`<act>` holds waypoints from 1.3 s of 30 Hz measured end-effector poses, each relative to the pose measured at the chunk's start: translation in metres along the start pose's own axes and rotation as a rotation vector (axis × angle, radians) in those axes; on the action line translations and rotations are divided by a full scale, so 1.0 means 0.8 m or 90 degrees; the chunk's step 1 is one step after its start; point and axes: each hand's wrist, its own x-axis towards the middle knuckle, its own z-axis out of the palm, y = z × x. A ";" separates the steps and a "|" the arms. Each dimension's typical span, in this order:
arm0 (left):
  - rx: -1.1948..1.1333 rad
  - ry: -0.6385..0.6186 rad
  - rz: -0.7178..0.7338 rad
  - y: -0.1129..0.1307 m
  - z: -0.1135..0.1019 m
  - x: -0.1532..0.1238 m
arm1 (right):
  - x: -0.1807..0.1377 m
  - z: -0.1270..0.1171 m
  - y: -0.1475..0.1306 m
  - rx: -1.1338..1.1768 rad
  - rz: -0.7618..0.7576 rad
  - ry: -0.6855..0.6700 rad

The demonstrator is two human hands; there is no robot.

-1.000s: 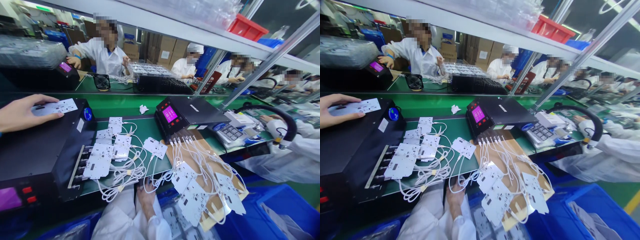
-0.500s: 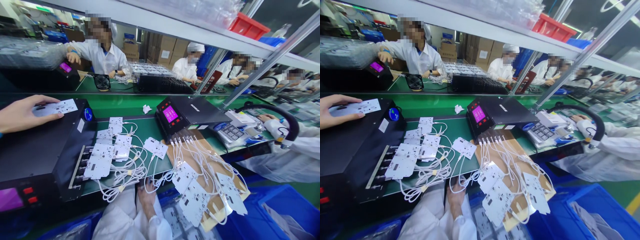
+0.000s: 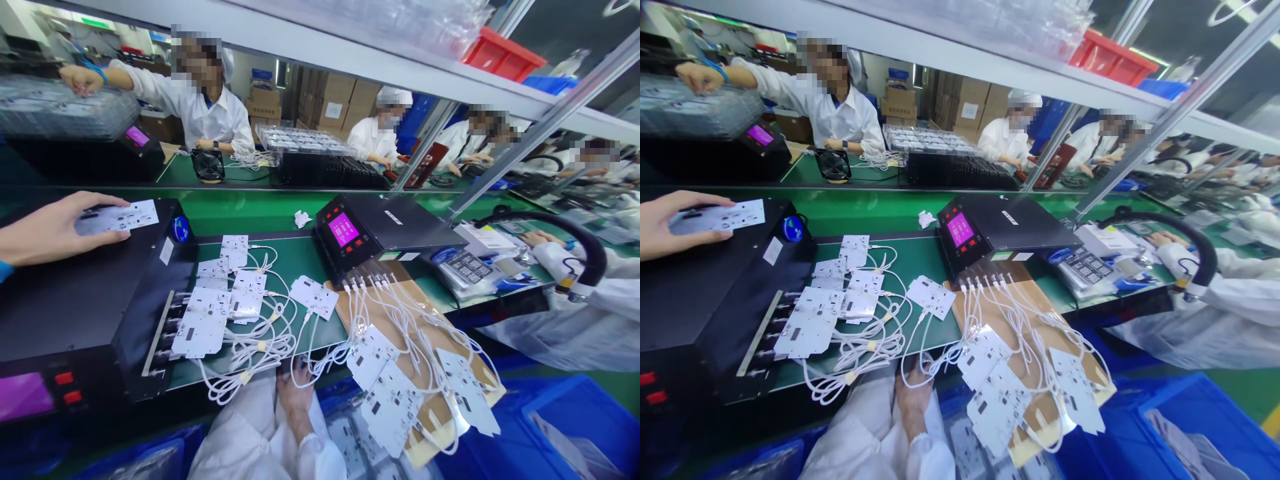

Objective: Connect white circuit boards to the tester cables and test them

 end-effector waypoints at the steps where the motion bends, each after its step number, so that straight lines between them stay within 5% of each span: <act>1: 0.001 0.005 0.007 0.000 0.000 0.000 | 0.000 -0.001 -0.001 -0.003 0.000 0.000; 17: 0.020 0.043 0.036 -0.038 0.008 0.012 | 0.002 -0.003 -0.002 0.020 0.031 -0.032; 39: 0.002 0.073 -0.064 -0.018 0.011 0.006 | 0.006 -0.004 0.004 0.018 0.002 -0.060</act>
